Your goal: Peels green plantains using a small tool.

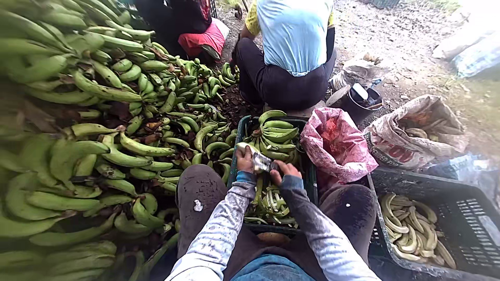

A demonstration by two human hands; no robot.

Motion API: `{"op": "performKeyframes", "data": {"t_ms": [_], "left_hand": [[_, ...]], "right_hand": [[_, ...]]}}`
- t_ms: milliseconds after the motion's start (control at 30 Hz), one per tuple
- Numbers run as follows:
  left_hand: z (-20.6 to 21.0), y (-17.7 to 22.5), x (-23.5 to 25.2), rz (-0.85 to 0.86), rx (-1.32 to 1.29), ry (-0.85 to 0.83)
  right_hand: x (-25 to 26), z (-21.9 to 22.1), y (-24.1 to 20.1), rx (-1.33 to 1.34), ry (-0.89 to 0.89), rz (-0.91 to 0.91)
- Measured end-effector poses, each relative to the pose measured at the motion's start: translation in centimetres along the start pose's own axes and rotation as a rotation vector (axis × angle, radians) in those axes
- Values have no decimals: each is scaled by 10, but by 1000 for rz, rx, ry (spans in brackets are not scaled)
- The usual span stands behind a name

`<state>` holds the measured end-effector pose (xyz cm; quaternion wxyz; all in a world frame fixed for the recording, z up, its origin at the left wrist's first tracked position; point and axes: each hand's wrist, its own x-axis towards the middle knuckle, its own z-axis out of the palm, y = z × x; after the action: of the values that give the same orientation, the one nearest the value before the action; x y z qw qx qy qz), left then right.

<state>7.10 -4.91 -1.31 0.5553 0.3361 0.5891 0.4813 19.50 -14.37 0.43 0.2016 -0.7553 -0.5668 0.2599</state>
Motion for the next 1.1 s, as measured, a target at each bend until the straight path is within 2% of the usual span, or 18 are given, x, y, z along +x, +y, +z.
{"op": "performKeyframes", "data": {"t_ms": [67,133,200,267,333,400,433,467,567,633,700,767,867,933,1000,1067,1100], "left_hand": [[-2,11,7,-120,-13,264],[-5,7,7,-155,19,250],[-6,-1,-2,-47,43,-16],[-13,7,-11,44,195,-403],[-20,12,-12,56,343,-801],[-23,12,-10,33,432,-1069],[-23,11,-11,5,425,-1080],[-21,10,-13,-33,398,-1000],[-11,2,-7,-160,186,-478],[-9,4,1,-278,-82,-265],[-13,3,8,-320,-201,-195],[-17,13,3,-311,-90,-189],[-12,9,-4,-205,-9,-265],[-15,8,-19,-62,103,-431],[-18,2,-25,-5,164,-629],[-17,0,-26,-59,114,-744],[-15,0,-24,-134,55,-695]], "right_hand": [[-9,14,-7,-31,31,-43],[-6,12,-10,-41,2,-10],[9,4,-4,-17,-22,45],[34,2,16,80,-57,121],[54,9,40,248,-37,168],[63,16,53,366,11,172],[62,14,53,385,11,177],[55,9,45,373,-9,186],[17,1,24,98,-21,14],[-8,11,13,-39,111,-192],[-16,29,15,-97,338,-390],[-15,31,13,-109,381,-394],[-4,15,9,-95,223,-170],[12,-3,5,-8,30,77],[27,-12,8,219,0,239],[42,-4,26,484,84,241],[43,-4,28,502,70,232]]}}
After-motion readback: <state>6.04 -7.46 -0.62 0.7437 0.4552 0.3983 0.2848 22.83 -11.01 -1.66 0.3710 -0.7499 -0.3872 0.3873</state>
